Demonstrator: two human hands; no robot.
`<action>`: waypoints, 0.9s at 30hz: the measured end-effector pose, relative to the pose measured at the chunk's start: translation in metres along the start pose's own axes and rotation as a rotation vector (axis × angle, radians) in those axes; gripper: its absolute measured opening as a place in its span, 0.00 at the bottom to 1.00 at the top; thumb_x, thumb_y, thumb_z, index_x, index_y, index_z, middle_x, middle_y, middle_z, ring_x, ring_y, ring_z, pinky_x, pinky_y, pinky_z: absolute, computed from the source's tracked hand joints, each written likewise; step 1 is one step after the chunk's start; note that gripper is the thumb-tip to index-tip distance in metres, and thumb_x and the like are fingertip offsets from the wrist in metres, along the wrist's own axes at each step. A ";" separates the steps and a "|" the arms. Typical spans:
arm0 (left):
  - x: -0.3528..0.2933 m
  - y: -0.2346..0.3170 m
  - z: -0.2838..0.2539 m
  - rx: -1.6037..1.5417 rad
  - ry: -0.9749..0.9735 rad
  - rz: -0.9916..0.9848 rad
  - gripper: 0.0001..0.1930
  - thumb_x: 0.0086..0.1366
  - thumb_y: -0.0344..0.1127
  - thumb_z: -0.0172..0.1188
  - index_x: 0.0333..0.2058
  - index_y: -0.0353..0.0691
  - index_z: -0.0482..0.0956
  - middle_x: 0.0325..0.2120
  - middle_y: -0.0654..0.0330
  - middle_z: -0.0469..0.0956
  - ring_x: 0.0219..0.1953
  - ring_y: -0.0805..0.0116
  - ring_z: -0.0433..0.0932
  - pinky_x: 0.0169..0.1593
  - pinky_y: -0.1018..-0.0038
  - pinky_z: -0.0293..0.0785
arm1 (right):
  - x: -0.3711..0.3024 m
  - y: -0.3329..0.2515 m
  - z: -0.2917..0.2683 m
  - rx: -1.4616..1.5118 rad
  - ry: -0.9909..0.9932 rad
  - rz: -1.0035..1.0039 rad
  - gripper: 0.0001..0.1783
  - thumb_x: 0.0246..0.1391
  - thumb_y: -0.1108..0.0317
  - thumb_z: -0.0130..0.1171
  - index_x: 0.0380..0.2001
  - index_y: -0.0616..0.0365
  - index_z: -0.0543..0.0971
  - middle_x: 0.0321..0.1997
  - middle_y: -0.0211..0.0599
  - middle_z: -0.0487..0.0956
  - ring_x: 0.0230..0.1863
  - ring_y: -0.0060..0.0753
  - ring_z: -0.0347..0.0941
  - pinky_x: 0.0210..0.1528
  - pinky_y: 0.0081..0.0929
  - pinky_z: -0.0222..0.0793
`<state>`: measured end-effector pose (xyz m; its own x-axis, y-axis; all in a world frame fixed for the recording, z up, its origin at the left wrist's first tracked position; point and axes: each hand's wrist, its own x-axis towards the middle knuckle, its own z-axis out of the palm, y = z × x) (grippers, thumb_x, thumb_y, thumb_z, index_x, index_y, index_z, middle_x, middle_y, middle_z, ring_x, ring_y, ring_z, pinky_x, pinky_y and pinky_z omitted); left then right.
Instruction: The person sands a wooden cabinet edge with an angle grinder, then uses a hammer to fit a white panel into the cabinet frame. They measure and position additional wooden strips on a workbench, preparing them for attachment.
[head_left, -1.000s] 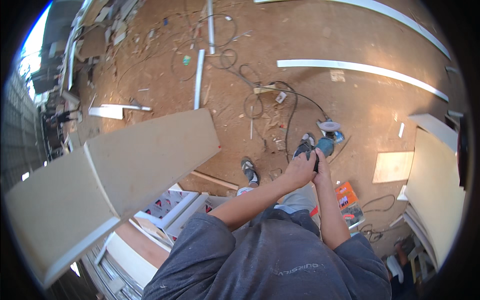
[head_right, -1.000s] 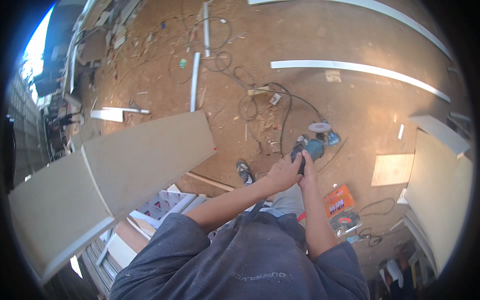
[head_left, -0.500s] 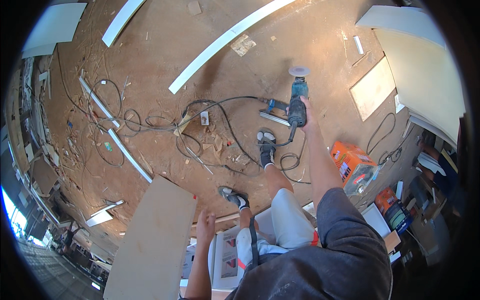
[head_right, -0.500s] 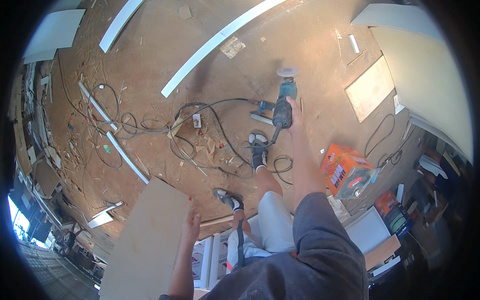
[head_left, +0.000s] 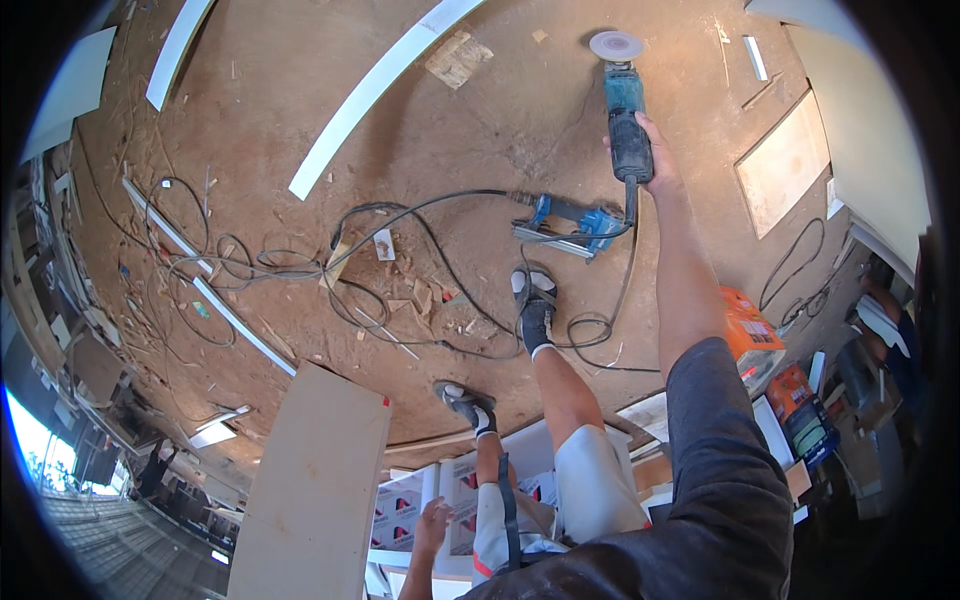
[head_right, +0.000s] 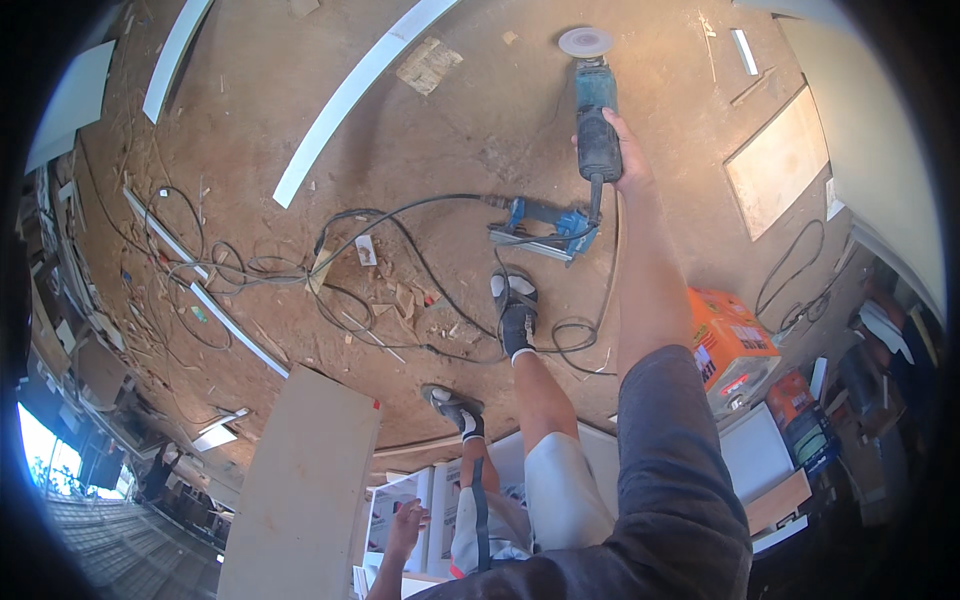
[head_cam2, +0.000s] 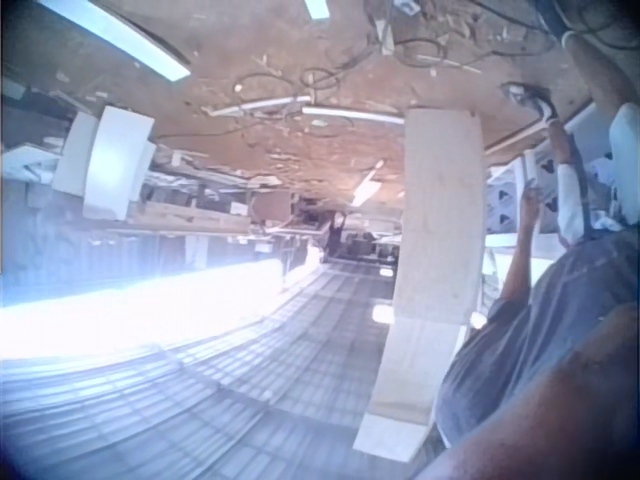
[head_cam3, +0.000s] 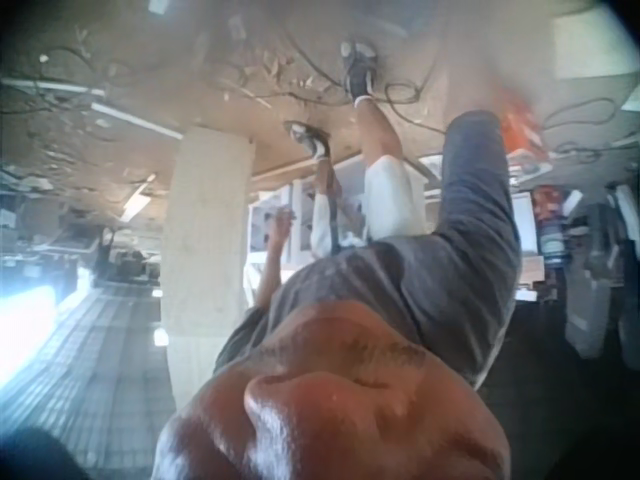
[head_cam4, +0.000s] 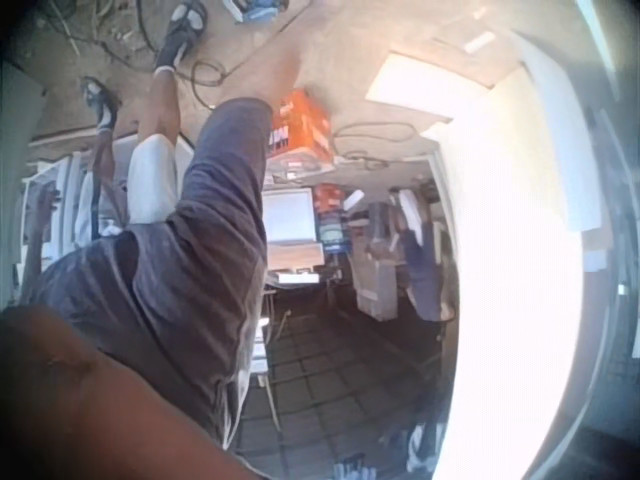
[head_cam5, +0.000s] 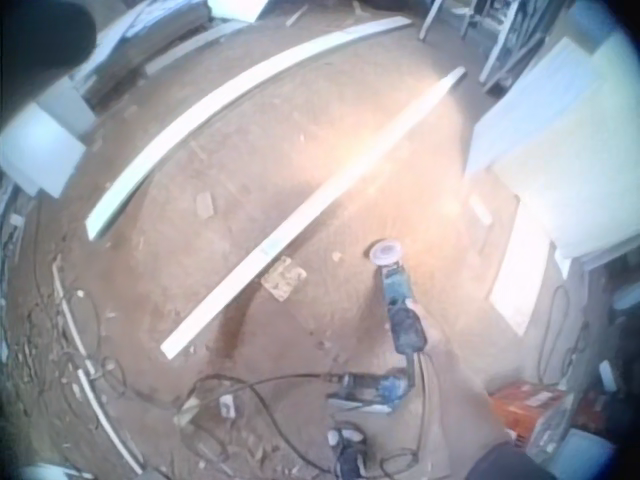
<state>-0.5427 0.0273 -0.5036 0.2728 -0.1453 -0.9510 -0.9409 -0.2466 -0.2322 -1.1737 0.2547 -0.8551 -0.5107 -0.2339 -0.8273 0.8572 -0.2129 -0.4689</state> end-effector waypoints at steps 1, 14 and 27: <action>0.000 0.002 0.002 0.004 -0.001 0.003 0.25 0.65 0.43 0.51 0.55 0.31 0.70 0.42 0.50 0.79 0.42 0.63 0.81 0.43 0.71 0.76 | -0.002 0.001 -0.006 -0.036 0.012 0.021 0.29 0.55 0.47 0.60 0.48 0.62 0.70 0.37 0.44 0.79 0.33 0.36 0.79 0.33 0.31 0.79; 0.003 0.018 0.007 0.073 -0.005 0.004 0.25 0.64 0.43 0.51 0.54 0.30 0.71 0.41 0.49 0.80 0.43 0.61 0.82 0.43 0.71 0.77 | -0.015 0.068 -0.095 -0.821 0.324 -0.264 0.41 0.49 0.57 0.69 0.62 0.61 0.62 0.52 0.43 0.74 0.49 0.36 0.73 0.48 0.31 0.71; -0.037 0.034 -0.005 0.152 -0.040 0.237 0.24 0.68 0.44 0.47 0.56 0.33 0.70 0.42 0.52 0.79 0.42 0.65 0.80 0.46 0.70 0.75 | -0.127 0.087 -0.095 -1.324 0.434 -0.127 0.42 0.53 0.58 0.60 0.65 0.66 0.57 0.65 0.59 0.63 0.66 0.52 0.61 0.67 0.39 0.56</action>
<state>-0.5837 0.0194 -0.4747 0.0363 -0.1431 -0.9890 -0.9976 -0.0629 -0.0275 -1.0278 0.3563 -0.8202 -0.7364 0.0795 -0.6719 0.3571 0.8892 -0.2861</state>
